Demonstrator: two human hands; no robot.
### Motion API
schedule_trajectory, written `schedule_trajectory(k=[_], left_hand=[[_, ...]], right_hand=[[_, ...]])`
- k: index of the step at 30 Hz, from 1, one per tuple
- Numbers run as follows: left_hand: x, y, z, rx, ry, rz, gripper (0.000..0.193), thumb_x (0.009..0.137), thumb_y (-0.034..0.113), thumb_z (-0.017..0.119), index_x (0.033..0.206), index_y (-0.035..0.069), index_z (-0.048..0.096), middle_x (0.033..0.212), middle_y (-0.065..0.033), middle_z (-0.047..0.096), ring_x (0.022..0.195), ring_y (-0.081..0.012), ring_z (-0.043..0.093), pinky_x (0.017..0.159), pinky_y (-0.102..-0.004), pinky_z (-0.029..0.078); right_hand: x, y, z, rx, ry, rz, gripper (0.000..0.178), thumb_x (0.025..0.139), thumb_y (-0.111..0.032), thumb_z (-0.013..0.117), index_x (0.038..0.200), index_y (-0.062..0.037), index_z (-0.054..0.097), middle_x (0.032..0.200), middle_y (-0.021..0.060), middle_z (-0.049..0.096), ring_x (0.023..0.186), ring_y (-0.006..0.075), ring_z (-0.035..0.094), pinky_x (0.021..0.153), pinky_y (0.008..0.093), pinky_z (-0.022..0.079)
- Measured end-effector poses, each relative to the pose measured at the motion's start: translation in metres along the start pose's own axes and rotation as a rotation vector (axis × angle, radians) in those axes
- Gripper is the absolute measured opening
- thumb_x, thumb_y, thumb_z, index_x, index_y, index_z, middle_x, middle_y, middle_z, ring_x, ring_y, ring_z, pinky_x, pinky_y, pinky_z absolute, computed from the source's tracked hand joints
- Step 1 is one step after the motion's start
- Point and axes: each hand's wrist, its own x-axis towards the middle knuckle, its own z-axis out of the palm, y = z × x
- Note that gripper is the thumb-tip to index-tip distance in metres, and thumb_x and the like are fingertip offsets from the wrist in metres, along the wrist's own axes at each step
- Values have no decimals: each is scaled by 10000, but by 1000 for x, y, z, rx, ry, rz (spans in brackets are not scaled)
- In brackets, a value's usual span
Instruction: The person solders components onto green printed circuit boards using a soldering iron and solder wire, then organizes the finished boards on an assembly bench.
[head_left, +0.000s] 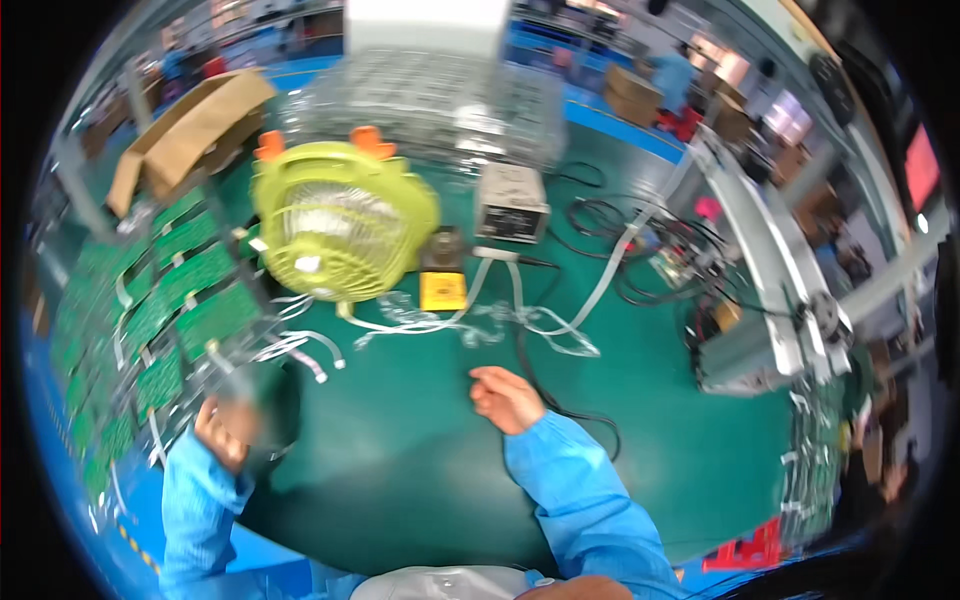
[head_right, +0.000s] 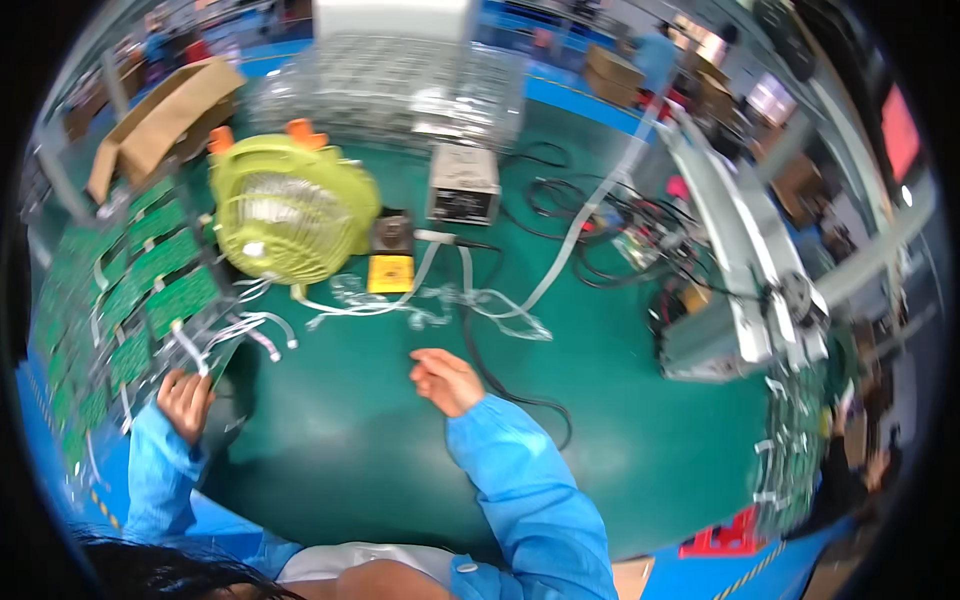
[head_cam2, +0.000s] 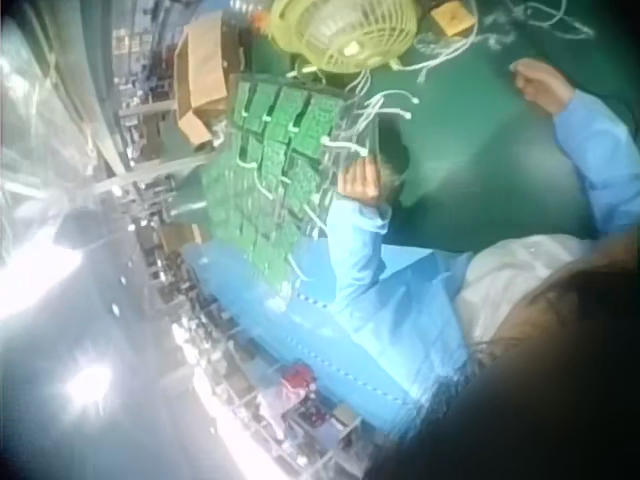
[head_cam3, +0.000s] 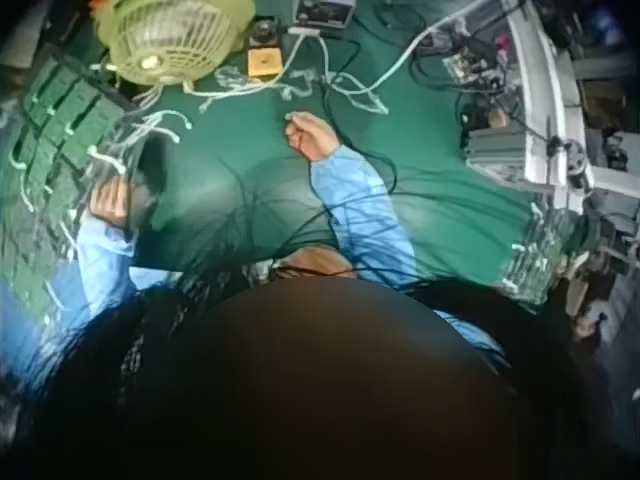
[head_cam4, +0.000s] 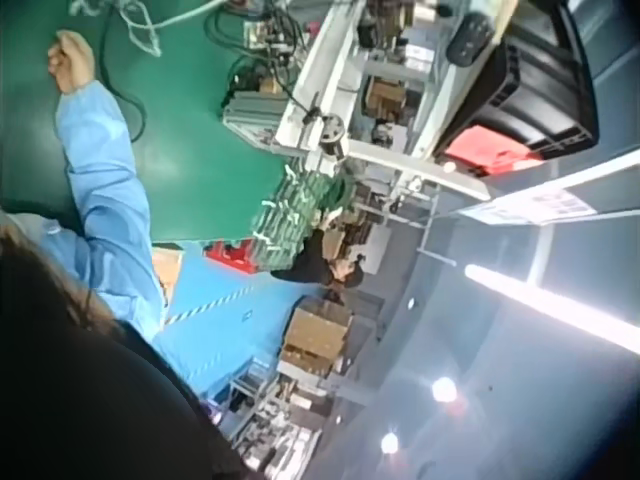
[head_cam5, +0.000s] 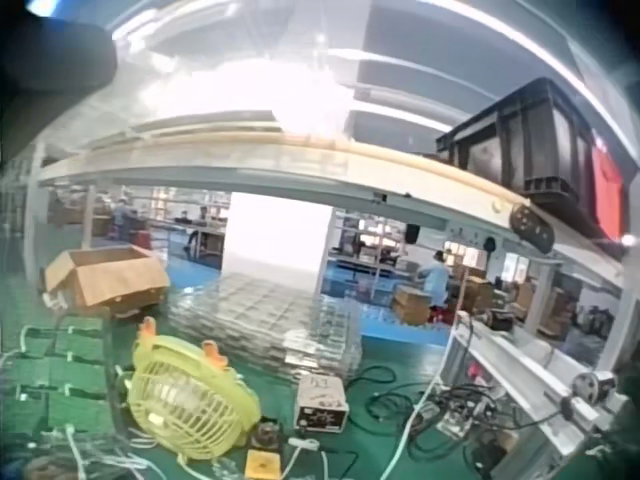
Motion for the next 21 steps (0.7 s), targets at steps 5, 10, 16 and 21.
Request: schedule_trajectory(k=[5,10,16,21], left_hand=[[41,-1,-38,-158,84,-506,85,772,48,639,832,29,582,618,-102,557,504,-257,502,509,-345,398],[49,-31,-56,-669,277,-785,149,914,146,509,868,18,568,667,-76,559,500,-178,496,466,-292,360],[28,-61,-67,-1639,662,-1166,203,931,249,507,1057,94,540,936,-82,601,719,-180,614,654,-296,505],[0,-108,-78,-1638,1023,-1138,256,945,256,466,1071,45,539,1002,-120,614,765,-235,635,694,-349,523]], right_hand=[[-1,-1,-8,-4,-41,-41,220,902,-99,528,1097,-7,569,787,127,613,614,166,511,558,256,407],[1,1,-10,-67,-26,-47,205,915,-130,510,1083,-28,566,767,101,596,601,145,488,513,249,377],[1,0,-10,-132,3,-46,210,922,-159,511,1098,-59,565,764,80,588,592,127,478,504,237,372],[2,-3,-28,-79,-26,-66,203,921,-177,528,1091,-71,562,760,65,584,588,115,480,511,227,378]])
